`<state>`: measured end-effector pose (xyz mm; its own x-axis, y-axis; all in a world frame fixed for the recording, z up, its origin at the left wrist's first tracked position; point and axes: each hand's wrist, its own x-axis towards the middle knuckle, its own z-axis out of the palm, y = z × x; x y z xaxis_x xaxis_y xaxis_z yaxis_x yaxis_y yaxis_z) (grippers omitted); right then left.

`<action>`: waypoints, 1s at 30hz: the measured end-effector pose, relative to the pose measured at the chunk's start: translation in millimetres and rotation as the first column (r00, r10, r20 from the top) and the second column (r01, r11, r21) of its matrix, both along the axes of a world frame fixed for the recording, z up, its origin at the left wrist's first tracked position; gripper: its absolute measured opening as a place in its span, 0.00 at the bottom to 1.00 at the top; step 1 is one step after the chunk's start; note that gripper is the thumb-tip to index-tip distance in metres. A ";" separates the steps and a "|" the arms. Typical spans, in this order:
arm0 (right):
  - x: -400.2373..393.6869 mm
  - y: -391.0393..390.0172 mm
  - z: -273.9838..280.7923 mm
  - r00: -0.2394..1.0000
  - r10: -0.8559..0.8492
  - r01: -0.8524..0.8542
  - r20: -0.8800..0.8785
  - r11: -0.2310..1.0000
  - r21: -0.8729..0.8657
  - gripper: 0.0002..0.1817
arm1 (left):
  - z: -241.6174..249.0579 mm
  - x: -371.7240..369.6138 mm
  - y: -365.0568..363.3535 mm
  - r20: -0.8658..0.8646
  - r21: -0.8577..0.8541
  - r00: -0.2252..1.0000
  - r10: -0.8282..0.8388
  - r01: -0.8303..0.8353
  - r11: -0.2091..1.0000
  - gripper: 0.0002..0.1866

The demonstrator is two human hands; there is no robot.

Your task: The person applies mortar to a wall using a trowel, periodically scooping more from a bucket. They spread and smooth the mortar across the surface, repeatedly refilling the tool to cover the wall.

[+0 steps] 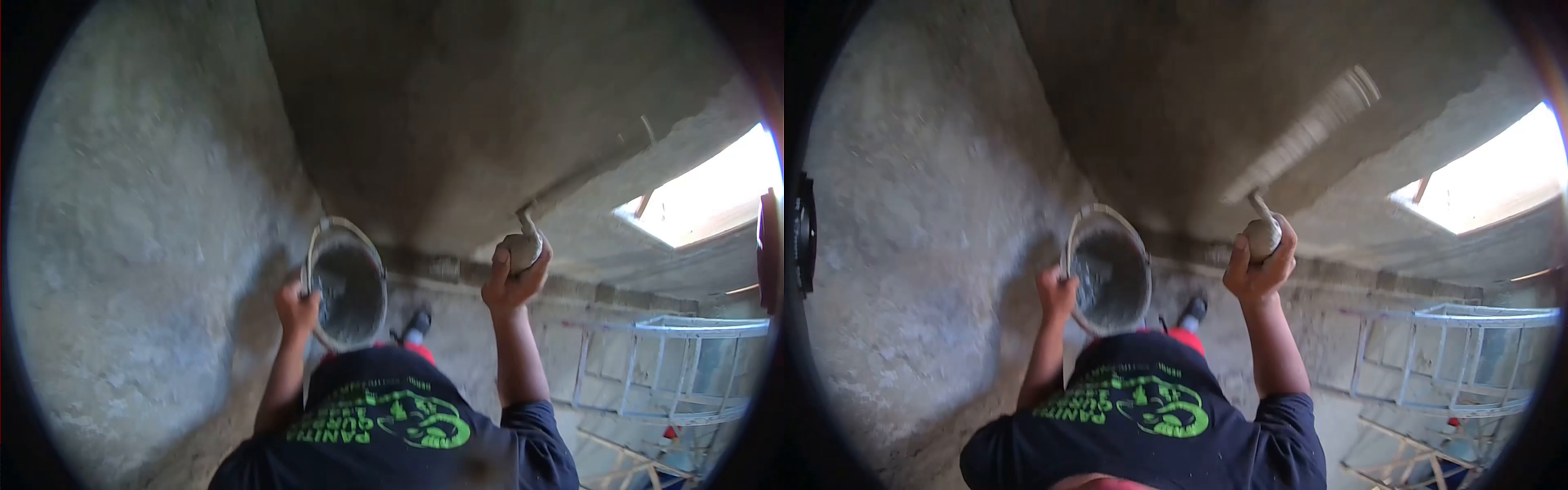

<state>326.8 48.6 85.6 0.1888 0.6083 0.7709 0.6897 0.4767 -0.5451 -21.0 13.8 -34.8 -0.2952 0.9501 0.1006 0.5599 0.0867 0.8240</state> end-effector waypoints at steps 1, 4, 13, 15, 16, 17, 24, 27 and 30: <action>11.3 -8.1 -49.3 0.991 -0.077 0.088 -0.112 0.992 0.095 0.21 | -3.0 0.2 -4.9 -0.018 -0.047 1.000 0.000 -0.001 0.999 0.09; 92.3 -83.2 -240.1 0.888 -0.005 0.459 0.460 0.089 -0.884 0.25 | 2.1 -2.5 -5.2 0.008 -0.095 1.000 -0.001 0.002 0.996 0.08; 107.9 -190.5 -249.1 -0.128 -0.698 -0.927 -0.704 0.336 -0.164 0.14 | -13.0 33.4 -3.0 0.092 -0.179 0.992 0.088 -0.071 0.981 0.07; 112.3 -170.9 -241.0 -0.277 -0.608 -0.942 -0.744 0.326 0.084 0.17 | -11.4 48.6 2.5 0.121 -0.165 0.989 0.087 -0.067 0.984 0.07; 111.1 -158.6 -236.1 -0.422 -0.507 -0.906 -0.752 0.273 0.324 0.20 | -7.5 53.9 6.3 0.169 -0.164 0.979 0.117 -0.089 0.982 0.07; 110.1 -148.1 -228.2 -0.420 -0.497 -0.907 -0.759 0.262 0.330 0.20 | -4.2 58.1 11.7 0.219 -0.159 0.965 0.147 -0.113 0.981 0.07; 125.1 -102.1 -172.0 -0.311 -0.352 -0.948 -0.883 0.176 0.264 0.24 | 19.6 87.3 41.6 0.345 -0.048 0.910 0.230 -0.227 0.973 0.10; 145.1 -72.4 -102.2 0.444 -0.083 -0.778 -0.892 0.460 -0.429 0.19 | 39.3 99.9 52.8 0.315 0.041 0.920 0.232 -0.258 0.965 0.09; 159.0 -48.4 -55.3 0.779 0.099 -0.388 -0.619 0.852 -0.352 0.17 | 65.6 122.1 63.9 0.441 -0.015 0.856 0.269 -0.293 0.956 0.09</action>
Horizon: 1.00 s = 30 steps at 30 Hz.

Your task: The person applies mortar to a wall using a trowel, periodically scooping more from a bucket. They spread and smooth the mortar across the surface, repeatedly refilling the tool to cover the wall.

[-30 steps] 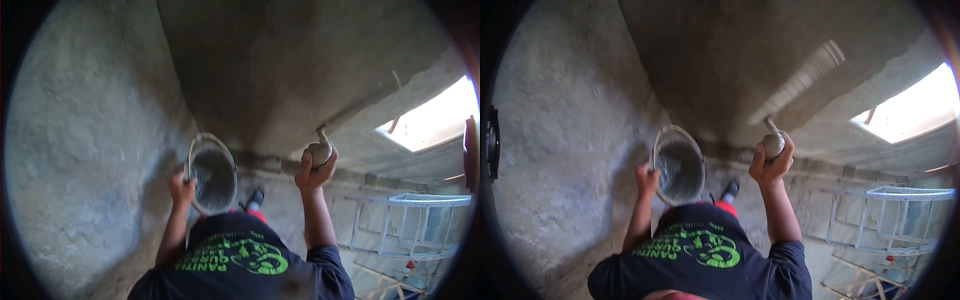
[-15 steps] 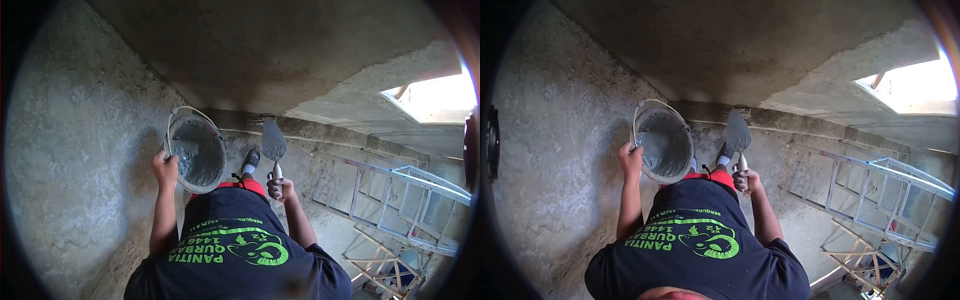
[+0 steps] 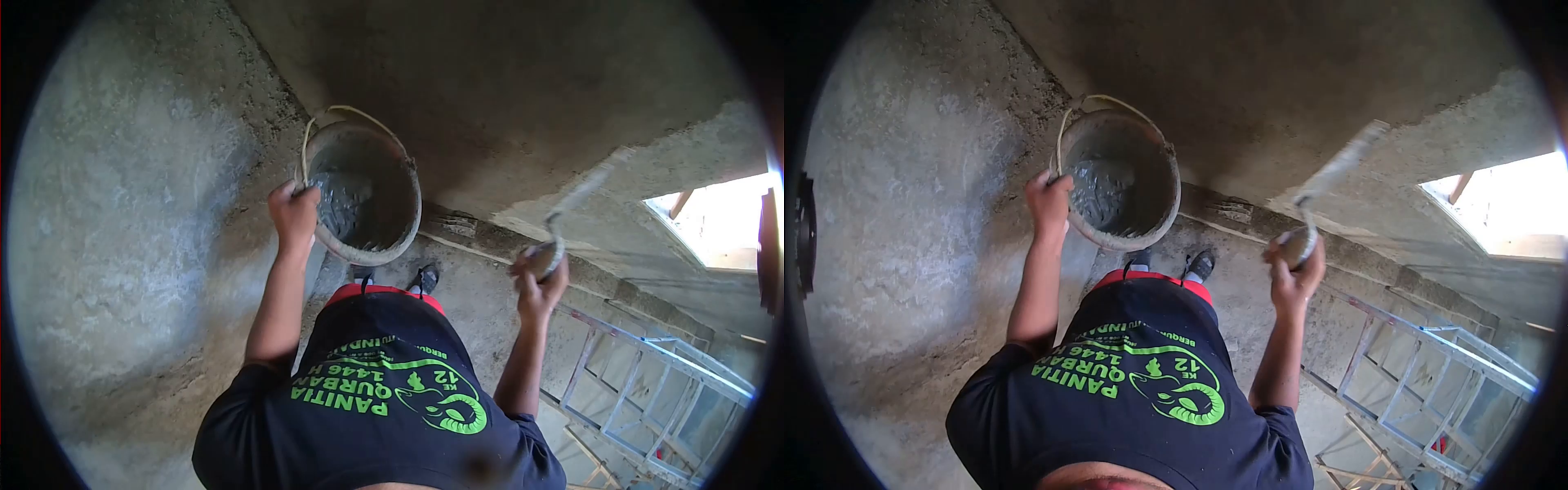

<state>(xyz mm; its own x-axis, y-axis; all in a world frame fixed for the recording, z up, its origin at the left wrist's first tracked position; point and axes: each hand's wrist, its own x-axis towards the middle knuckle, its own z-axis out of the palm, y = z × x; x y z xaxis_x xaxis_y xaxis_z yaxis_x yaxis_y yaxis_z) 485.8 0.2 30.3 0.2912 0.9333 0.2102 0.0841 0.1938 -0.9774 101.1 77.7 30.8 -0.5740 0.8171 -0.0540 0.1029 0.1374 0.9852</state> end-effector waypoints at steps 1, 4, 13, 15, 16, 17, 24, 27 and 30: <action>4.3 0.4 11.1 0.964 -0.145 0.142 0.223 0.989 0.029 0.21 | -0.3 0.0 5.0 -0.009 -0.001 1.000 0.005 -0.005 1.000 0.09; 3.8 -3.5 26.1 0.957 -0.240 0.230 0.162 0.970 0.080 0.25 | 5.1 14.9 14.7 -0.090 0.069 0.996 -0.002 0.009 0.998 0.08; -19.6 -0.8 -17.6 0.966 -0.255 0.218 0.041 0.889 0.402 0.27 | 23.7 38.1 23.2 0.063 0.020 0.993 0.105 -0.106 0.994 0.02; -25.2 -5.5 -88.6 0.659 -0.267 0.113 0.704 0.960 0.258 0.25 | 32.0 49.8 28.0 0.109 0.014 0.985 0.136 -0.138 0.990 0.02; -23.3 -7.9 -102.5 0.559 0.067 0.013 0.826 0.996 -0.090 0.26 | 30.9 56.6 30.4 0.144 0.082 0.978 0.152 -0.165 0.983 0.04; -18.0 -13.3 -113.1 0.415 0.416 -0.039 0.809 0.897 -0.441 0.28 | 26.9 63.9 29.5 0.184 0.144 0.968 0.170 -0.198 0.969 0.06; 53.9 -12.8 -64.5 0.914 -0.189 0.142 0.358 0.978 0.153 0.12 | 15.7 77.1 18.7 0.011 0.080 0.982 0.189 -0.189 0.979 0.09; 48.1 -3.9 -47.7 0.958 -0.023 0.070 -0.286 0.985 0.157 0.18 | 26.7 80.9 15.9 0.043 0.039 0.970 0.239 -0.241 0.970 0.03; 17.7 -16.7 -129.5 0.992 -0.040 0.035 0.116 0.998 0.044 0.18 | 27.5 90.9 13.3 0.067 0.039 0.972 0.226 -0.229 0.973 0.06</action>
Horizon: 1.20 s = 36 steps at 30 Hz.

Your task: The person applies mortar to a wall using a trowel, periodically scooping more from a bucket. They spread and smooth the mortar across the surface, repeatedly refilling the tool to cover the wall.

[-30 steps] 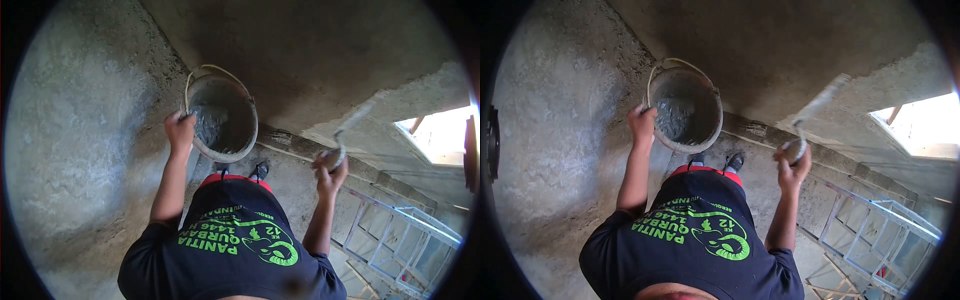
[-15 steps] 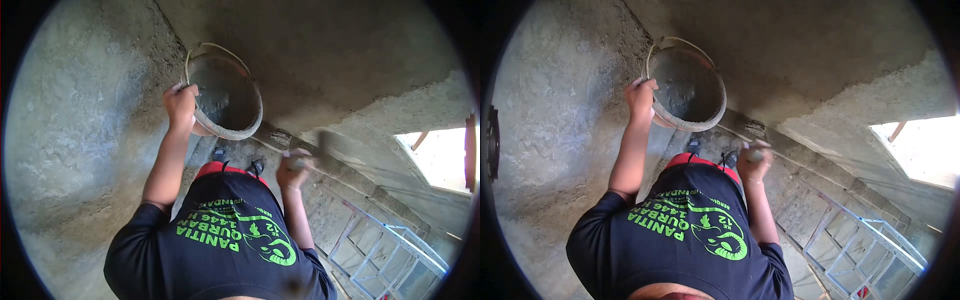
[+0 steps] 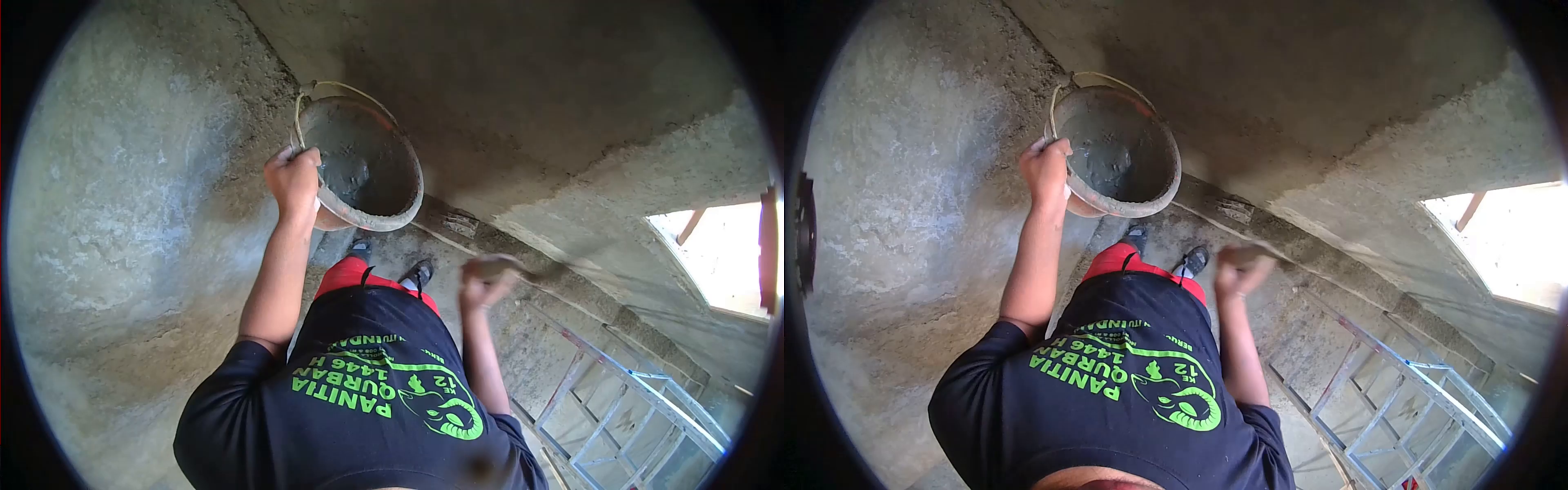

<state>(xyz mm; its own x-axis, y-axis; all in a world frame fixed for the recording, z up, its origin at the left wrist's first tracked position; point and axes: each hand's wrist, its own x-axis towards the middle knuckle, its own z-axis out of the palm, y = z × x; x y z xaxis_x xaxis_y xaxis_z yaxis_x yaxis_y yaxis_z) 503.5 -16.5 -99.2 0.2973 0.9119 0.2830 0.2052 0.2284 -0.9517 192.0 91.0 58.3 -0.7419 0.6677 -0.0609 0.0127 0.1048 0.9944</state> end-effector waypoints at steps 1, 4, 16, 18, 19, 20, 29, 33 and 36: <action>-5.2 -11.8 -29.2 0.874 0.163 -0.137 0.458 0.986 -0.091 0.17 | -2.5 4.0 -1.7 -0.003 0.015 1.000 0.011 -0.011 1.000 0.08; -11.6 -40.5 -60.8 0.944 0.303 -0.227 0.129 0.882 -0.414 0.15 | -8.0 9.9 1.0 -0.069 0.019 0.998 -0.015 0.016 1.000 0.08; -42.1 -20.3 -46.7 0.923 0.288 -0.367 -0.257 0.859 -0.357 0.11 | 15.6 22.4 -7.6 -0.085 -0.019 0.996 0.006 -0.008 1.000 0.03; -34.3 -10.2 -38.2 0.853 0.076 -0.279 -0.516 0.902 -0.329 0.14 | 14.5 20.3 -3.5 -0.125 -0.014 0.992 -0.004 0.002 1.000 0.05; -37.0 -10.7 -37.7 0.854 0.082 -0.289 -0.515 0.896 -0.336 0.14 | 13.9 20.5 -6.6 -0.122 -0.022 0.992 0.007 -0.010 1.000 0.05; -47.2 -8.2 -38.6 0.795 -0.096 -0.119 -0.599 0.944 -0.309 0.12 | 16.5 19.7 -5.7 -0.048 0.014 0.998 0.037 -0.036 0.999 0.05; -33.2 -38.2 -126.4 0.926 0.218 -0.329 -0.309 0.866 -0.375 0.24 | -6.2 -8.9 -11.3 -0.298 -0.065 0.951 -0.075 0.058 0.996 0.05; 36.6 -41.2 -94.7 0.969 0.235 -0.156 0.077 0.824 -0.545 0.27 | -3.8 -38.3 -18.3 -0.418 -0.208 0.870 -0.262 0.189 0.960 0.06; 63.9 -33.7 -26.2 0.939 0.327 -0.230 0.103 0.824 -0.517 0.24 | -5.3 -55.4 -25.1 -0.366 -0.204 0.885 -0.289 0.227 0.952 0.07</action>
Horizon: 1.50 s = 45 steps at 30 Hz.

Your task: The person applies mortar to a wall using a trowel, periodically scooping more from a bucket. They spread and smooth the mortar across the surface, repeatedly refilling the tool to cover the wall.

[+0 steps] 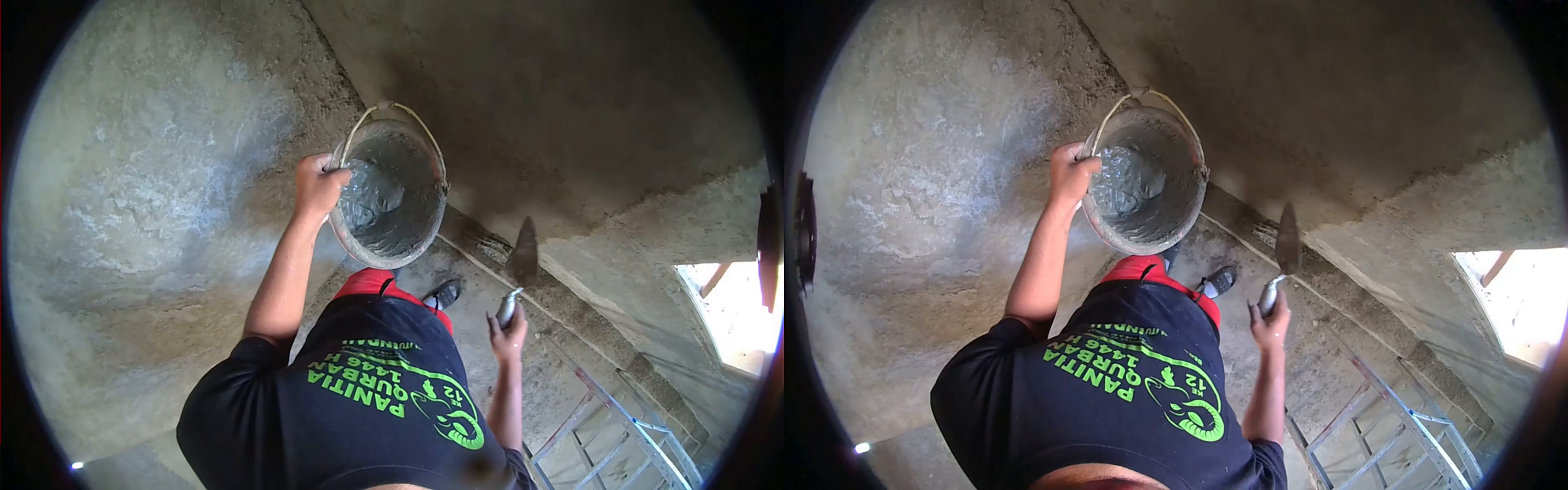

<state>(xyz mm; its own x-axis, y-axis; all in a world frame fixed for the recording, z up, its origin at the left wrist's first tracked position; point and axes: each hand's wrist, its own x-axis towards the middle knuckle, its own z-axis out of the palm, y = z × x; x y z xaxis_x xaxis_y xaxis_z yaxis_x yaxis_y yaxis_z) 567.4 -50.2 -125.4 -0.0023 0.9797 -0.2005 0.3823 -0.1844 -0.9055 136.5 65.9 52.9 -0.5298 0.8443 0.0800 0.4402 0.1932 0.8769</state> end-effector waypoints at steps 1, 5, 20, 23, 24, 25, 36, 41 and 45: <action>6.7 3.0 11.2 1.000 0.021 -0.022 -0.021 0.998 -0.064 0.22 | -5.6 -9.7 0.5 0.020 -0.003 0.999 -0.037 0.037 0.999 0.08; 0.4 36.3 76.3 0.914 0.145 -0.210 0.380 0.968 0.136 0.21 | -7.6 -23.1 -3.5 -0.045 -0.025 0.991 -0.126 0.125 0.992 0.10; -148.2 106.8 169.7 0.610 0.487 -0.641 0.625 0.767 0.027 0.25 | 1.0 -55.1 2.5 -0.088 0.140 0.948 -0.305 0.315 0.939 0.17; -168.6 114.7 176.4 0.572 0.479 -0.715 0.666 0.689 0.119 0.25 | 8.3 -63.0 2.3 -0.134 0.163 0.933 -0.333 0.353 0.921 0.17; -175.9 116.7 180.5 0.567 0.479 -0.716 0.670 0.689 0.114 0.24 | 8.7 -66.7 2.5 -0.133 0.168 0.933 -0.334 0.353 0.920 0.17; -182.2 119.8 183.9 0.564 0.478 -0.716 0.673 0.689 0.110 0.23 | 9.5 -70.2 3.2 -0.128 0.171 0.931 -0.342 0.360 0.917 0.17; -240.7 144.3 151.6 0.670 0.615 -0.712 0.416 0.692 0.123 0.19 | 8.4 -98.9 10.2 -0.008 0.247 0.919 -0.395 0.384 0.889 0.16; -253.6 150.8 135.5 0.684 0.639 -0.718 0.353 0.676 0.168 0.15 | 13.9 -100.1 13.9 0.008 0.250 0.874 -0.486 0.469 0.847 0.13; -254.6 164.8 133.5 0.645 0.756 -0.758 0.117 0.651 -0.028 0.16 | 30.1 -83.0 21.4 -0.094 0.228 0.863 -0.496 0.504 0.833 0.18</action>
<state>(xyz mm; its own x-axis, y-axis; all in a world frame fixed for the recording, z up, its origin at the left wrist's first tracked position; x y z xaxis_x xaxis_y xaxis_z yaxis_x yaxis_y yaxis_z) 312.8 114.6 8.1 -0.7248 0.6505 -0.2271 0.4745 0.2323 -0.8490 53.6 87.3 83.1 -0.0351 0.9468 0.3200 0.4468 -0.2716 0.8524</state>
